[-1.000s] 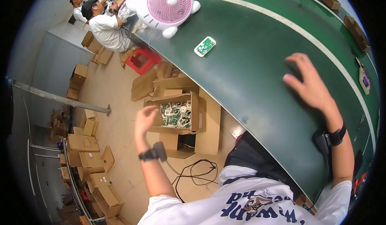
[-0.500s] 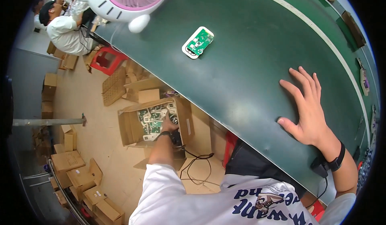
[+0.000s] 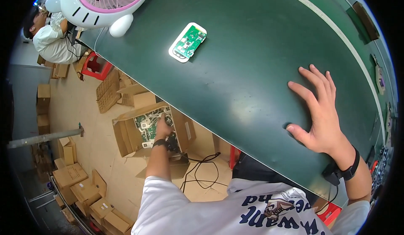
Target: The recorder is assembling electronic circuit boards into plastic housings on an assembly line.
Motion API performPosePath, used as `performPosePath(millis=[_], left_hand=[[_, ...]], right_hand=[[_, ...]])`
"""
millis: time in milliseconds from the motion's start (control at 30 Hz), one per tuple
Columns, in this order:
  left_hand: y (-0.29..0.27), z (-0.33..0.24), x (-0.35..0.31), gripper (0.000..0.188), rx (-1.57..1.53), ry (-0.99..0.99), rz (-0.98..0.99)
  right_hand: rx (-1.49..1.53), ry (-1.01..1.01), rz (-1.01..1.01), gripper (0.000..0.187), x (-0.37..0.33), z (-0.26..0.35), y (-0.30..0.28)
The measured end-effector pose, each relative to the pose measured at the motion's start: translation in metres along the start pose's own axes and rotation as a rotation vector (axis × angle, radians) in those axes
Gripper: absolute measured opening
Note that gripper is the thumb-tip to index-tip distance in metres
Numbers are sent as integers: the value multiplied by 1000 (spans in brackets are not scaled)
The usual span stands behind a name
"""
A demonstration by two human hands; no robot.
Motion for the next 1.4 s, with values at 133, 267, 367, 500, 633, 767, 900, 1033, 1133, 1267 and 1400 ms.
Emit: performPosePath(millis=[133, 267, 367, 500, 633, 767, 900, 1033, 1133, 1267, 1400], left_hand=[[-46, -12, -18, 96, -19, 89, -143], [-76, 1, -49, 84, -149, 141, -160], [-99, -32, -89, 64, -359, 341, -87], [-154, -81, -176, 62, -605, 357, -40], [-227, -203, -261, 66, -751, 764, -75], [-261, -327, -297, 68, -718, 973, -55], [-254, -418, -256, 56, -609, 916, 28], [-230, -455, -208, 56, -486, 847, 49], [-232, -465, -197, 74, -515, 876, -18], [-239, -472, -206, 101, -456, 790, -251], [-246, -457, -216, 102, -371, 733, -437]], right_hand=[[11, 5, -9, 73, -3, -1, -1], [39, -15, -28, 72, -4, 2, -4], [64, -11, -39, 71, -4, 0, -5], [105, -23, -57, 70, -5, 0, -7], [139, -45, -90, 68, -9, -2, -13], [231, -103, -140, 59, -15, -10, -15], [387, -139, -253, 47, -20, -50, -29], [1010, -121, -385, 29, -20, -131, -28], [1395, -58, -337, 26, -19, -177, -8], [1602, -47, -403, 24, -24, -205, -9], [1725, -91, -354, 21, -12, -201, 1]])
Point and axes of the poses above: each hand's wrist, its own x-axis towards the middle knuckle, its own y-axis out of the palm, z = x × y, the point moved 10 cm from there along x, towards the middle knuckle, and after that the axes turned 10 degrees about z, right-handed, at the moved point
